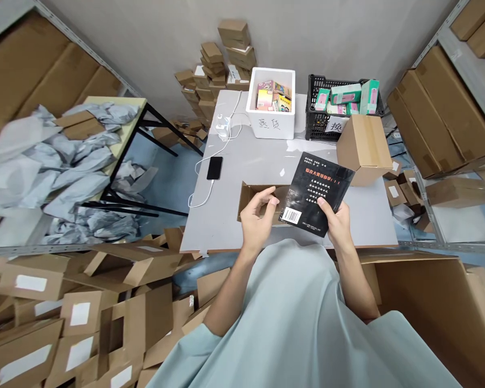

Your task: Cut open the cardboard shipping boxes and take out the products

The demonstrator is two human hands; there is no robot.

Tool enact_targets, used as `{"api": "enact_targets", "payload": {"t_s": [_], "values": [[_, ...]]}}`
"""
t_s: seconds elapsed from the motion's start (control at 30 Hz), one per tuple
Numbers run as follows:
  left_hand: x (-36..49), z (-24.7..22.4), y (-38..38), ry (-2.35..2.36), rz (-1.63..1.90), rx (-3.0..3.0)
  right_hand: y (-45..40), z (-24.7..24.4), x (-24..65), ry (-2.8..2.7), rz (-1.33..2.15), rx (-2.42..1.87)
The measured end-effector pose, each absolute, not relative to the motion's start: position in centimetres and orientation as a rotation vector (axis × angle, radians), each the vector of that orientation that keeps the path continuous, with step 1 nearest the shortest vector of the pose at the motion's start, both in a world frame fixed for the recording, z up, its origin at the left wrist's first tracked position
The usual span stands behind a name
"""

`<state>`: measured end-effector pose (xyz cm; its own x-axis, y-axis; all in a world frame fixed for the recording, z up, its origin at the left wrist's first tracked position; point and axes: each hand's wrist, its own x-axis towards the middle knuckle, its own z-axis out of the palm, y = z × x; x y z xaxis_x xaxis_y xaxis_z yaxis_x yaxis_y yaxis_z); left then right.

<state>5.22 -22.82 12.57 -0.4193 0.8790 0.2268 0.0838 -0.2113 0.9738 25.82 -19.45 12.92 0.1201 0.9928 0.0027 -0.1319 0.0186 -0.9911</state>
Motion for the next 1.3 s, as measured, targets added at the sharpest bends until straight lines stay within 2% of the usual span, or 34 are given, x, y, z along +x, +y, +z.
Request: {"api": "enact_targets", "payload": {"t_s": [0.43,0.6,0.73,0.83,1.0,1.17,1.3], "values": [[5.3,11.7,-22.3,1.32,1.614,0.989,-19.5,13.0,26.1,-1.021,1.297,-1.141],[4.5,11.9,-22.3,1.107,1.409,0.975,-18.9,13.1,26.5,-1.051,1.345,-1.139],[4.7,12.1,-22.3,1.109,1.276,0.986,-18.5,12.9,26.8,-1.037,1.431,-1.13],[5.3,12.1,-22.2,1.146,1.323,1.008,-18.2,12.5,26.7,-1.123,1.393,-1.141],[6.4,12.2,-22.3,1.43,1.557,1.204,-19.0,12.4,25.6,-1.206,0.862,-1.274],[8.2,12.2,-23.5,1.551,1.658,1.496,-21.9,14.0,23.2,-1.327,1.152,-1.141],[9.6,12.0,-24.8,1.561,1.592,1.695,-23.2,15.0,22.3,-1.305,1.097,-1.155]]}}
